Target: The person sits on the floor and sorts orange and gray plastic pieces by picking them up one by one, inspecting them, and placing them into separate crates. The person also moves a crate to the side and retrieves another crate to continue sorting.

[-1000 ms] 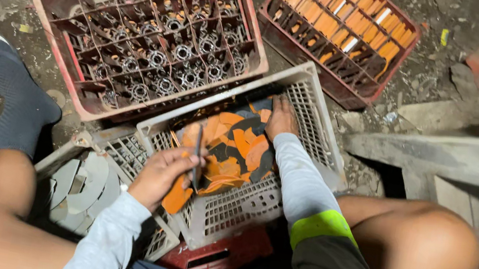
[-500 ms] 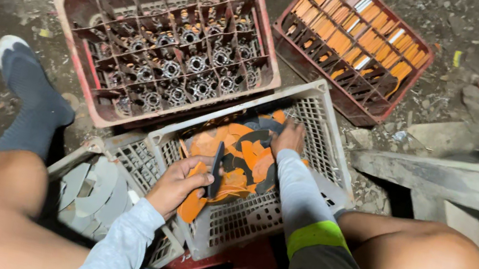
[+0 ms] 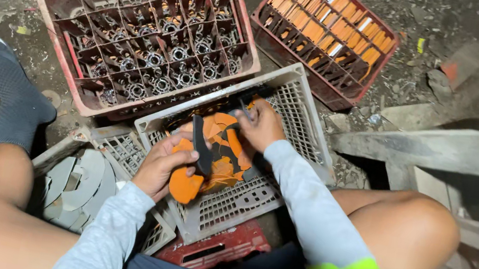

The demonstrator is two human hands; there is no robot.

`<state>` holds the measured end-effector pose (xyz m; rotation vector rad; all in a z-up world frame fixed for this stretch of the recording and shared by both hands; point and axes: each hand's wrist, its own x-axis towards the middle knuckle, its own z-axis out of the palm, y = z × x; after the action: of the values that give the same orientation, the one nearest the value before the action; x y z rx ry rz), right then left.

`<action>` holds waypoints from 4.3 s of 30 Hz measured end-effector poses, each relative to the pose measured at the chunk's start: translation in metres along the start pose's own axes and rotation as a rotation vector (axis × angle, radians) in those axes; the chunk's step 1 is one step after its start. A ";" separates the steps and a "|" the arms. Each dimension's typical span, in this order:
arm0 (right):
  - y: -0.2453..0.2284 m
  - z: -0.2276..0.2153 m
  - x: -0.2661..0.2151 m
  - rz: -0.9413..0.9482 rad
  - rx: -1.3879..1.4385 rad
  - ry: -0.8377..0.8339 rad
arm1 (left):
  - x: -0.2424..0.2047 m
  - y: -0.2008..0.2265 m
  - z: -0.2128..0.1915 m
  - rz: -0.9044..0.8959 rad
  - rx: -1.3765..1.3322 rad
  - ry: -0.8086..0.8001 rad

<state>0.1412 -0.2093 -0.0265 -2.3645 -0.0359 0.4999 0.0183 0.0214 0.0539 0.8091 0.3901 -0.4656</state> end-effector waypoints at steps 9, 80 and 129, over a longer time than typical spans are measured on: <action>-0.095 -0.032 -0.138 -0.545 0.188 -0.003 | -0.007 -0.008 0.003 -0.008 -0.022 -0.018; -0.092 -0.014 -0.131 -0.439 0.428 -0.303 | -0.010 0.001 -0.004 0.109 -0.195 0.305; -0.008 0.176 -0.001 0.205 -0.282 -0.135 | -0.018 0.032 -0.029 0.182 0.132 0.434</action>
<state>0.0769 -0.0907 -0.1397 -2.6203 0.0795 0.7986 0.0165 0.0671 0.0636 1.0670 0.6852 -0.1421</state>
